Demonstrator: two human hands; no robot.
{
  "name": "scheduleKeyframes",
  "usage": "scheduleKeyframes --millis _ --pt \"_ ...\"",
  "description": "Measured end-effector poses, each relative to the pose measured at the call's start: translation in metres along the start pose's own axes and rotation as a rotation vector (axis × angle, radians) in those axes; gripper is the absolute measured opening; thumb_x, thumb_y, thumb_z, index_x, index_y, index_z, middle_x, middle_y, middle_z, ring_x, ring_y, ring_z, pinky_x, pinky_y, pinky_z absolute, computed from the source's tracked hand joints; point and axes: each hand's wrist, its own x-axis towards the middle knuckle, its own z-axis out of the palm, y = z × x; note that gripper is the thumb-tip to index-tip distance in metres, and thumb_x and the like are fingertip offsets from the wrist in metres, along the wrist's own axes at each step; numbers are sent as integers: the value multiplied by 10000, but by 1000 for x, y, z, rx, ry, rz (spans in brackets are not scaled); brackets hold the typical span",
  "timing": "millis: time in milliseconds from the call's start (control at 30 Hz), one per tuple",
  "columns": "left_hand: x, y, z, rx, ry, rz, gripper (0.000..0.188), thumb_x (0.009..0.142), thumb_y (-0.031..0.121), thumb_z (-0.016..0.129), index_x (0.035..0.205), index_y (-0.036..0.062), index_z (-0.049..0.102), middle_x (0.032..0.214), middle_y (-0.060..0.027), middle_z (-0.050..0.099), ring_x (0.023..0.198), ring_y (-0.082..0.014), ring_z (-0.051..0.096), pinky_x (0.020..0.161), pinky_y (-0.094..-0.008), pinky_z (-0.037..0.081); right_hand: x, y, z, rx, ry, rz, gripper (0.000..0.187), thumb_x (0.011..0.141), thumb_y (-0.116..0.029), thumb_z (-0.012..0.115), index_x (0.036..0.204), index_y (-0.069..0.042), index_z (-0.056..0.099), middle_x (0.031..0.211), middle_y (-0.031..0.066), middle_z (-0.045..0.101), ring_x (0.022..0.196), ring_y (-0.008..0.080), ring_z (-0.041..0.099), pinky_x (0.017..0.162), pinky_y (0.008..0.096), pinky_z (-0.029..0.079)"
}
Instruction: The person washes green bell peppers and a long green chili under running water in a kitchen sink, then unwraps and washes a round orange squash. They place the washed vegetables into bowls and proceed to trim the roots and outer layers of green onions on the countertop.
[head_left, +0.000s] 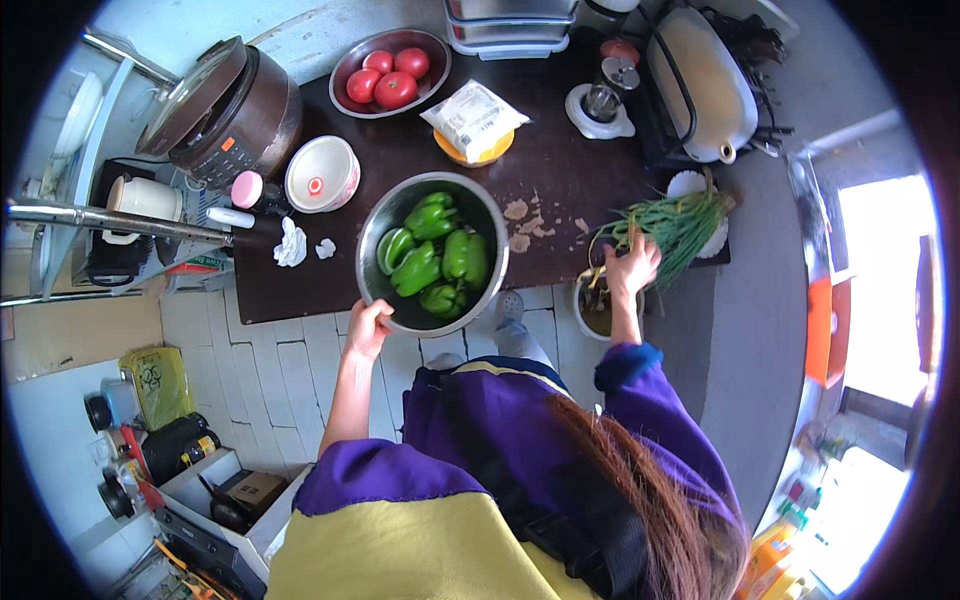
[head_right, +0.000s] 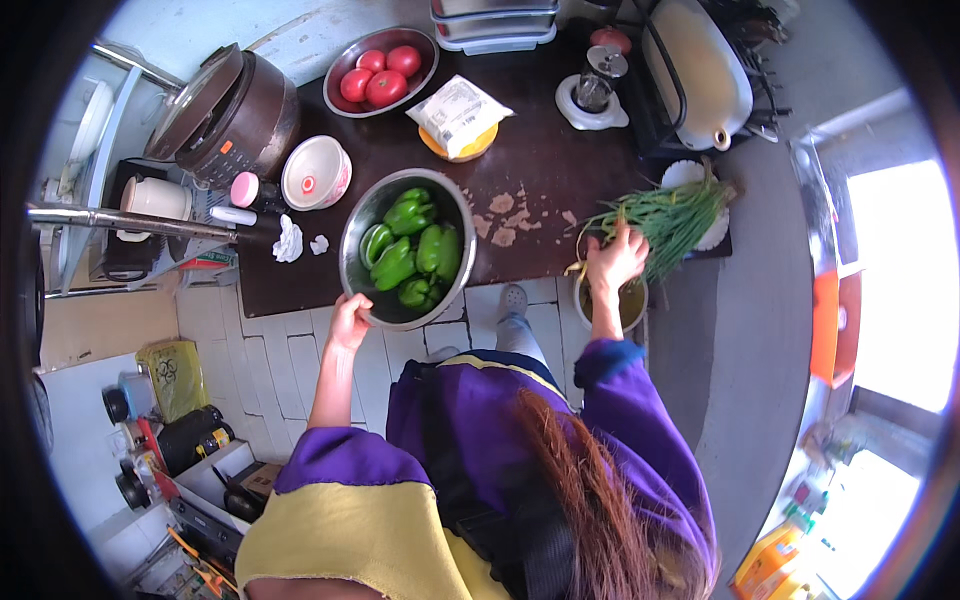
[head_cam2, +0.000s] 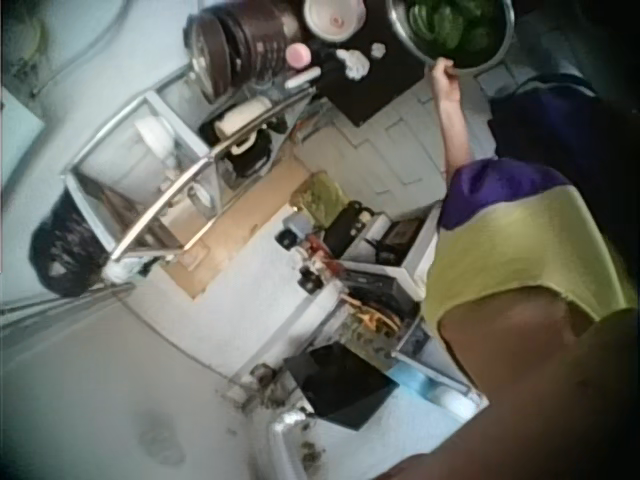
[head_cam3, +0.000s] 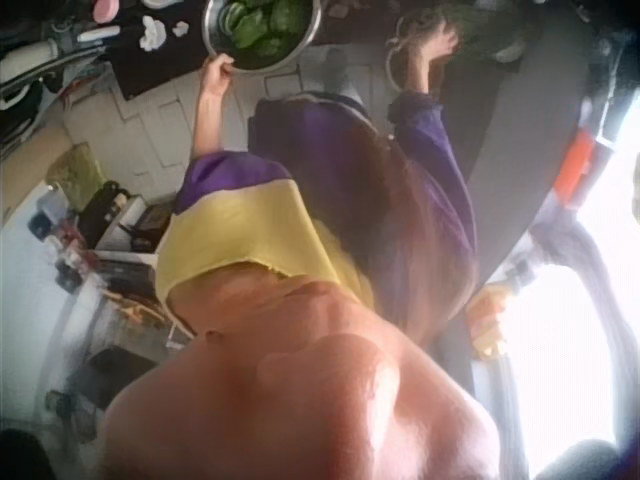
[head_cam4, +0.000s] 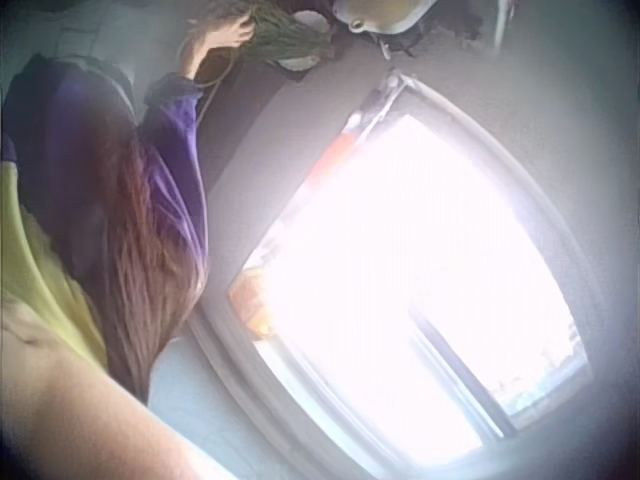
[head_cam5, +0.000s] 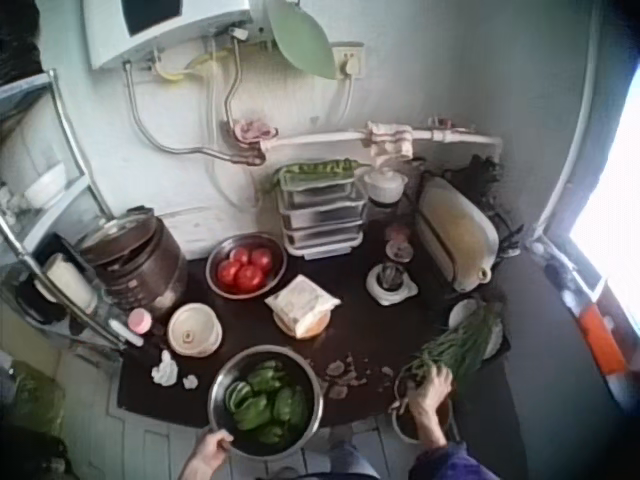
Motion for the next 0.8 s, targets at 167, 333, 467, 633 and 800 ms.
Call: scheduleKeyframes --millis 167,333,467,633,800 --pt "2 -5 1 -68 195 7 77 682 45 514 619 59 472 552 6 434 452 -92 451 421 -246 436 93 -75 85 69 187 -548 389 716 -279 663 988 -21 558 803 110 604 725 170 581 659 298 469" --pt "14 -11 -3 -81 301 27 87 670 23 511 754 -1 502 633 -39 513 507 -133 523 483 -307 506 141 -142 149 237 -370 26 456 722 -366 637 935 31 566 693 40 550 662 137 553 579 211 429" --pt "27 -8 -6 -46 302 -3 191 661 11 511 847 -24 490 686 -57 535 558 -159 564 513 -321 528 132 -155 148 206 -232 -459 254 775 -226 581 736 23 606 590 16 530 595 78 467 554 231 380" --pt "39 0 -13 -49 276 -6 208 650 9 518 855 -17 489 689 -46 525 576 -154 569 518 -307 530 88 -154 74 354 -138 -489 218 810 -173 527 747 29 580 603 31 537 598 87 440 550 257 376" --pt "48 5 -22 -60 274 -4 214 653 9 521 864 -11 489 691 -38 521 565 -145 563 502 -291 519 106 -117 -3 65 -266 -426 185 818 -189 532 734 -33 583 589 -41 499 553 49 430 510 209 321"
